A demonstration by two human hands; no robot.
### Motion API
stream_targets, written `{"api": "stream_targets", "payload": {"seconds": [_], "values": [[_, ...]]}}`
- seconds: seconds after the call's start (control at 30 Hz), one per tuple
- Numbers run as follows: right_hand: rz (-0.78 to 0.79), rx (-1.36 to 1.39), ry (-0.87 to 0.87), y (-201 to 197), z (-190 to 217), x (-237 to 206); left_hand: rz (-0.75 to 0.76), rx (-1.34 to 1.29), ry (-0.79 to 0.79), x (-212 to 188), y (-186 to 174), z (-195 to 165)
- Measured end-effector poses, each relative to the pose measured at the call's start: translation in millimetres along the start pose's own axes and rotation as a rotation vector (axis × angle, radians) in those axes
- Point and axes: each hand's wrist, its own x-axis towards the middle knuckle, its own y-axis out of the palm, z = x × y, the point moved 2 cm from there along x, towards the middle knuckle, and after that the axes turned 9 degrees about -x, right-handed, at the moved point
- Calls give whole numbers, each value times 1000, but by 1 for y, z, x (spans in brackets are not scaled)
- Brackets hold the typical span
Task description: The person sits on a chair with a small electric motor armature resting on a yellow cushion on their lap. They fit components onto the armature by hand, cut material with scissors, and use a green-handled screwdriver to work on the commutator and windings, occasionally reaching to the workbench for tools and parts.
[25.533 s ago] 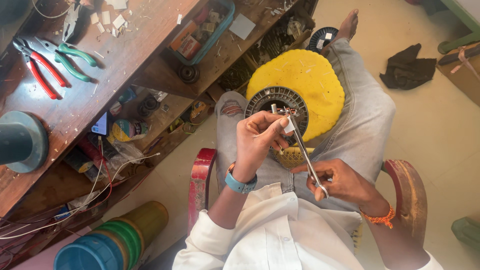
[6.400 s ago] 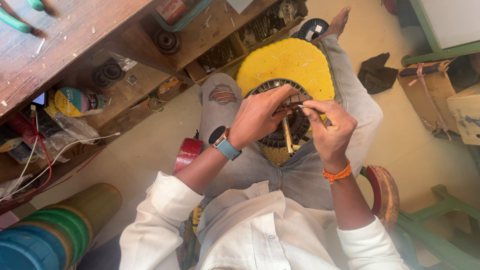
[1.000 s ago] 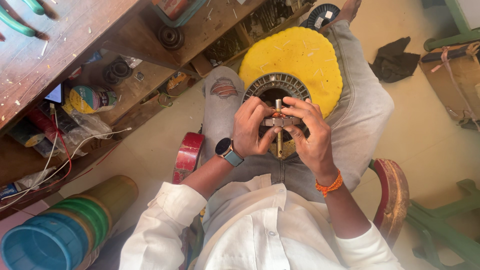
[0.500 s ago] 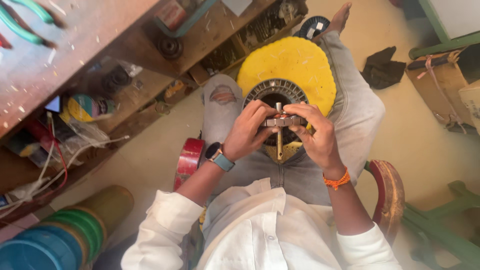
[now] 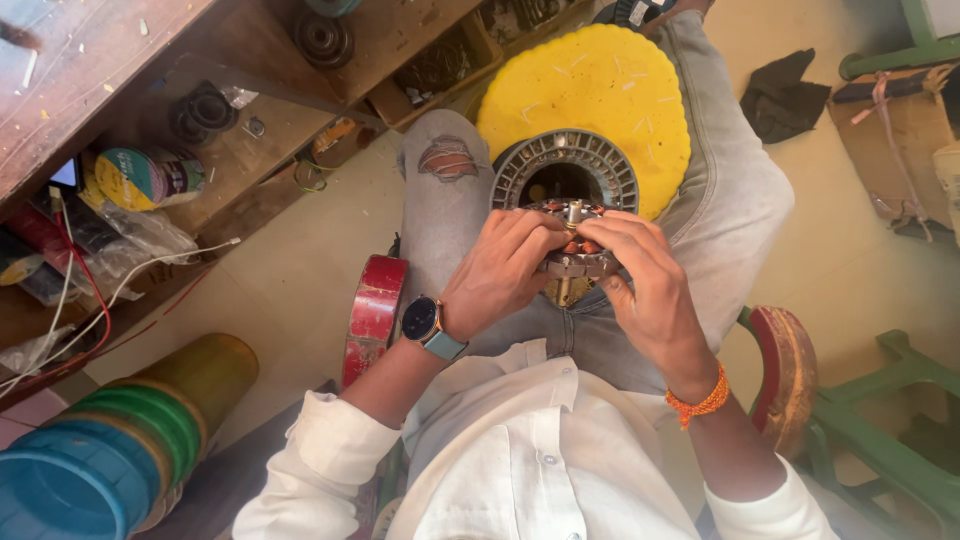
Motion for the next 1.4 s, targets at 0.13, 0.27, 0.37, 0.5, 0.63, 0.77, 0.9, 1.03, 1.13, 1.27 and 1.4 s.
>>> {"api": "stream_targets", "payload": {"seconds": [0.13,0.27,0.37,0.5,0.63,0.77,0.9,1.03,1.13,1.27,1.4], "values": [[-69,-96,-31,4,0,1,-42,-34,-12,1,4,3],[-82,-110,-37,5,-3,0,-83,11,10,4,4,-1],[-35,-8,-35,2,-14,3,-58,-17,36,7,-1,-2],[15,58,-12,4,-25,-1,-20,-48,112,9,-4,-4],[30,76,-22,4,-29,-1,48,-69,-19,10,-8,-2],[42,101,-7,2,-29,1,28,-106,-101,14,-7,-9],[40,122,22,3,-26,-1,69,-116,-158,17,-9,-17],[32,102,16,3,-24,-3,114,-96,-203,20,-12,-24],[26,93,16,2,-22,-3,123,-79,-193,22,-12,-25],[16,86,22,3,-20,-2,101,-38,-180,18,-7,-24],[-13,86,-6,3,-22,-1,127,-29,-105,14,-9,-15]]}}
